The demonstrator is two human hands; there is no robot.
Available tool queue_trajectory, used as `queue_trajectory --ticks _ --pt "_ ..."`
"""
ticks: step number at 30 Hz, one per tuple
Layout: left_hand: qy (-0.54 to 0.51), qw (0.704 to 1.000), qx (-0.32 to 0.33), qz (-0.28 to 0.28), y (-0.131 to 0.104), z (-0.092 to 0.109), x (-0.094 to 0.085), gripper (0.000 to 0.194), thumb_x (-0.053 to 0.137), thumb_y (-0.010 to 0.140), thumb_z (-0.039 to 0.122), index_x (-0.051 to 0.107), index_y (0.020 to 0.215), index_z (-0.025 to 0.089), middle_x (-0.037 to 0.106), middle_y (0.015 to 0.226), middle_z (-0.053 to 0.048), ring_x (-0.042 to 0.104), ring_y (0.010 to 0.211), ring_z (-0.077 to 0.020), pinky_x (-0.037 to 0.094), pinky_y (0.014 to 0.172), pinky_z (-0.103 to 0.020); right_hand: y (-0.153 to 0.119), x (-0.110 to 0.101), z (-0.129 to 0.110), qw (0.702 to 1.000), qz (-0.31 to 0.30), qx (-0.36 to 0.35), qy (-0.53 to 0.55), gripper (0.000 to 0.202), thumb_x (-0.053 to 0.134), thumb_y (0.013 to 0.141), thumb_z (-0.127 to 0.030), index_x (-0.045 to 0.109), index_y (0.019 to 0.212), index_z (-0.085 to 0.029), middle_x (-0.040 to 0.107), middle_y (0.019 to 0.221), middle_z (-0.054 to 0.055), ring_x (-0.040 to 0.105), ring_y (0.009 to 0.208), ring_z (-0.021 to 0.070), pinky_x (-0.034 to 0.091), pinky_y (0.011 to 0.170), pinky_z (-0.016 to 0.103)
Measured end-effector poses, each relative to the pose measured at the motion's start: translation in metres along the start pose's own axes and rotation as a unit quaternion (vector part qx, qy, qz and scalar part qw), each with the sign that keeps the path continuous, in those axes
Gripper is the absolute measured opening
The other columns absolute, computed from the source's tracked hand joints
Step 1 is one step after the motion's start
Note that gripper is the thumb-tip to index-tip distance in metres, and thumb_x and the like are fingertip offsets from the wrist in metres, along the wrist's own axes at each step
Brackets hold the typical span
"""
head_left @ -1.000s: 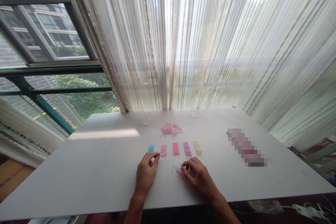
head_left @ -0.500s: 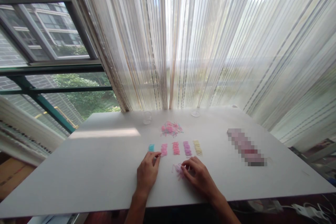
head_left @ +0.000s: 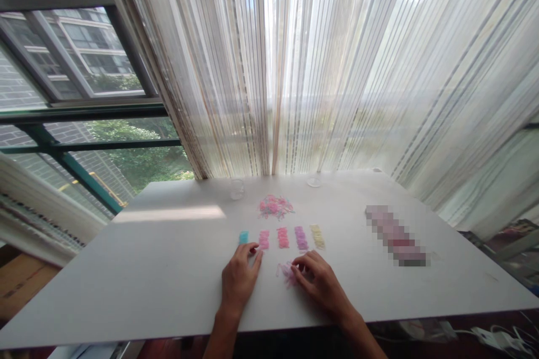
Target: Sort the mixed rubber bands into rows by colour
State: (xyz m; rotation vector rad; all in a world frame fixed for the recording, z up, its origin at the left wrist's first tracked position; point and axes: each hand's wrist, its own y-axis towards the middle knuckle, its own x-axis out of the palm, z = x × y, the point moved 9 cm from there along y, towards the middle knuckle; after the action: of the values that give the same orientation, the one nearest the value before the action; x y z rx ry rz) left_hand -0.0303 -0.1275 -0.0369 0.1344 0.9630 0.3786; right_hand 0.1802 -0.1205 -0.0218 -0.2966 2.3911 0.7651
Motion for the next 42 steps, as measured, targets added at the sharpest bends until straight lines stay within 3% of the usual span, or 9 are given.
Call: queue_trajectory --ticks 20,28,38,42 --pt "0.065 0.996 -0.056 -0.031 0.005 0.013 0.005 0.013 0.057 0.096 0.026 0.064 0.106 0.026 0.074 0.104 -0.004 0.071 0.092 -0.0213 0.045 0.069 -0.026 0.000 0.001 0.002 1.000 -0.009 0.014 0.005 0.010 0.060 0.094 -0.017 0.066 0.088 -0.022 0.064 0.080 0.003 0.062 0.078 0.0203 0.052 0.072 0.032" --pt "0.082 0.988 -0.102 -0.080 0.006 0.019 0.013 0.016 0.060 0.095 0.034 0.059 0.106 0.023 0.072 0.099 -0.003 0.071 0.093 -0.0212 0.046 0.073 -0.026 0.000 0.001 0.003 1.000 -0.008 0.017 0.008 0.009 0.061 0.093 -0.017 0.066 0.088 -0.022 0.064 0.080 0.003 0.062 0.078 0.0205 0.051 0.071 0.032" --pt "0.067 0.990 -0.099 -0.074 0.006 0.020 0.014 0.009 0.058 0.096 0.030 0.060 0.102 0.023 0.073 0.097 -0.002 0.071 0.091 -0.0210 0.045 0.072 -0.027 0.000 0.000 0.001 1.000 -0.001 0.013 0.006 0.009 0.062 0.093 -0.016 0.066 0.087 -0.023 0.064 0.079 0.002 0.063 0.077 0.0199 0.051 0.070 0.031" --pt "0.080 0.990 -0.112 -0.038 0.002 0.016 0.005 0.021 0.061 0.094 0.039 0.057 0.106 0.023 0.068 0.110 -0.005 0.070 0.093 -0.0230 0.047 0.071 -0.029 0.000 -0.001 0.000 1.000 -0.001 0.007 0.005 0.010 0.063 0.092 -0.015 0.066 0.088 -0.023 0.065 0.079 0.002 0.063 0.077 0.0196 0.051 0.070 0.030"
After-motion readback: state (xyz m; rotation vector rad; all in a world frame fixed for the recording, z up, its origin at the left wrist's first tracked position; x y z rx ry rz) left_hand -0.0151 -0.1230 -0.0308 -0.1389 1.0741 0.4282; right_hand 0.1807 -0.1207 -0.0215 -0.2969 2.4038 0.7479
